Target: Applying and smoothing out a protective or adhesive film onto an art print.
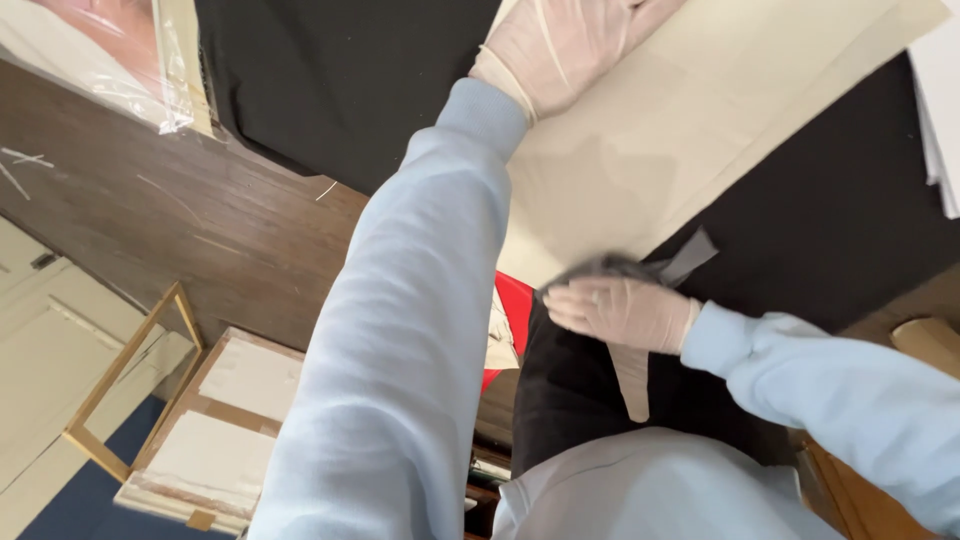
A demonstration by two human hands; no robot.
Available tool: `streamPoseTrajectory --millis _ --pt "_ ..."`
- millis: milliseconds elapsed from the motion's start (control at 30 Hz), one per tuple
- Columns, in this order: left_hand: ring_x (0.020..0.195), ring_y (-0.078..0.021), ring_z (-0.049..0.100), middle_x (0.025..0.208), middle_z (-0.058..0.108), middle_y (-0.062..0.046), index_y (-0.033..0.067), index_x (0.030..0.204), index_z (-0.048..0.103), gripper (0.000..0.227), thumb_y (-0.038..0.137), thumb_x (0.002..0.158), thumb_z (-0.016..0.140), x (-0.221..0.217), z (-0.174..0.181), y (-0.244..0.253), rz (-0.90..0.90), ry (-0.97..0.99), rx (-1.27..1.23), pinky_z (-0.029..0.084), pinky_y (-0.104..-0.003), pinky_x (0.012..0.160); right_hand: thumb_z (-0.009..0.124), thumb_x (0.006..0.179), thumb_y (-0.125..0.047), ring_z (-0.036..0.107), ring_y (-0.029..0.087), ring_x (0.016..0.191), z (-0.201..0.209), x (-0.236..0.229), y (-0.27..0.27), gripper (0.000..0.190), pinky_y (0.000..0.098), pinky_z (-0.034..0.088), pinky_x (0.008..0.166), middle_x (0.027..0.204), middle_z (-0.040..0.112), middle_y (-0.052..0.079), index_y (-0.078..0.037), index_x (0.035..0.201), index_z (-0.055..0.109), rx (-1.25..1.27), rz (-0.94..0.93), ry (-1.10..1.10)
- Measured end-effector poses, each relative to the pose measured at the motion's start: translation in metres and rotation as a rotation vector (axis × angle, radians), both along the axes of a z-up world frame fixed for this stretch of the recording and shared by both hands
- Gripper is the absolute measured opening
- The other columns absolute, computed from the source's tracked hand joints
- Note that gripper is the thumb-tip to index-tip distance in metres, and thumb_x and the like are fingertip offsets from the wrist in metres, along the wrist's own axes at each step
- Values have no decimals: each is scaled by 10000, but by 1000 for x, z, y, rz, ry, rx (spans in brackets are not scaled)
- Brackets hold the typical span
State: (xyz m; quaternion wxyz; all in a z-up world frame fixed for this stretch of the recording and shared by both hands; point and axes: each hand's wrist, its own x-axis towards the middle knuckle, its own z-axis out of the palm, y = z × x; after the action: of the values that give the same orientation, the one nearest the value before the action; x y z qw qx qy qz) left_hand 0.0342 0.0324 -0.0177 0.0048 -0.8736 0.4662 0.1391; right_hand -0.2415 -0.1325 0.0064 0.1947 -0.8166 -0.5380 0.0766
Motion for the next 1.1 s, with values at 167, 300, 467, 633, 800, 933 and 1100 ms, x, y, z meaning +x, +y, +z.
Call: streamPoseTrajectory --millis 167,300,467,633,800,933,1100 --pt "1246 -256 554 1430 557 -96 65 1587 363 584 131 1038 551 1 12 4 -35 -146 -208 454 -401 1013 568 853 -126 573 252 1282 59 21 -15 455 388 479 1068 1397 600 48 -111 1305 621 101 108 480" --pt "1527 -324 378 1643 400 -124 40 1573 391 568 181 1076 626 -36 33 22 263 15 -368 291 -480 1299 617 806 -92 571 303 1207 105 46 -7 407 443 487 1015 1305 631 105 -61 1205 696 250 -310 646" --pt "1517 -458 322 1603 369 -245 -53 1540 377 691 150 936 644 -151 39 36 758 152 -350 246 -568 1283 591 839 3 563 301 1262 87 65 24 416 474 481 1060 1349 624 87 -87 1233 691 190 -733 304" --pt "1549 -460 262 1650 293 -280 -63 1579 299 744 234 970 608 -206 20 13 942 195 -304 195 -558 1285 605 881 -16 550 338 1286 63 67 38 399 494 466 1083 1376 597 142 -46 1274 668 221 -869 335" --pt "1604 -383 174 1717 210 -202 -22 1624 254 862 421 935 522 -205 19 12 907 219 91 100 -496 1304 591 895 -46 573 403 1240 43 87 17 421 511 494 1030 1353 587 232 29 1302 665 107 -630 358" --pt "1577 -412 160 1689 193 -232 -59 1593 237 903 531 966 508 -194 26 6 941 295 -38 82 -539 1275 596 1007 -56 566 408 1275 34 133 -20 322 508 499 1083 1417 561 198 -20 1317 677 35 -822 305" --pt "1580 -384 141 1697 196 -195 -37 1597 245 937 596 954 499 -197 23 7 950 308 1 41 -583 1259 523 1019 69 464 440 1432 32 184 -42 453 497 403 1202 1569 486 236 1 1460 602 -13 -973 122"
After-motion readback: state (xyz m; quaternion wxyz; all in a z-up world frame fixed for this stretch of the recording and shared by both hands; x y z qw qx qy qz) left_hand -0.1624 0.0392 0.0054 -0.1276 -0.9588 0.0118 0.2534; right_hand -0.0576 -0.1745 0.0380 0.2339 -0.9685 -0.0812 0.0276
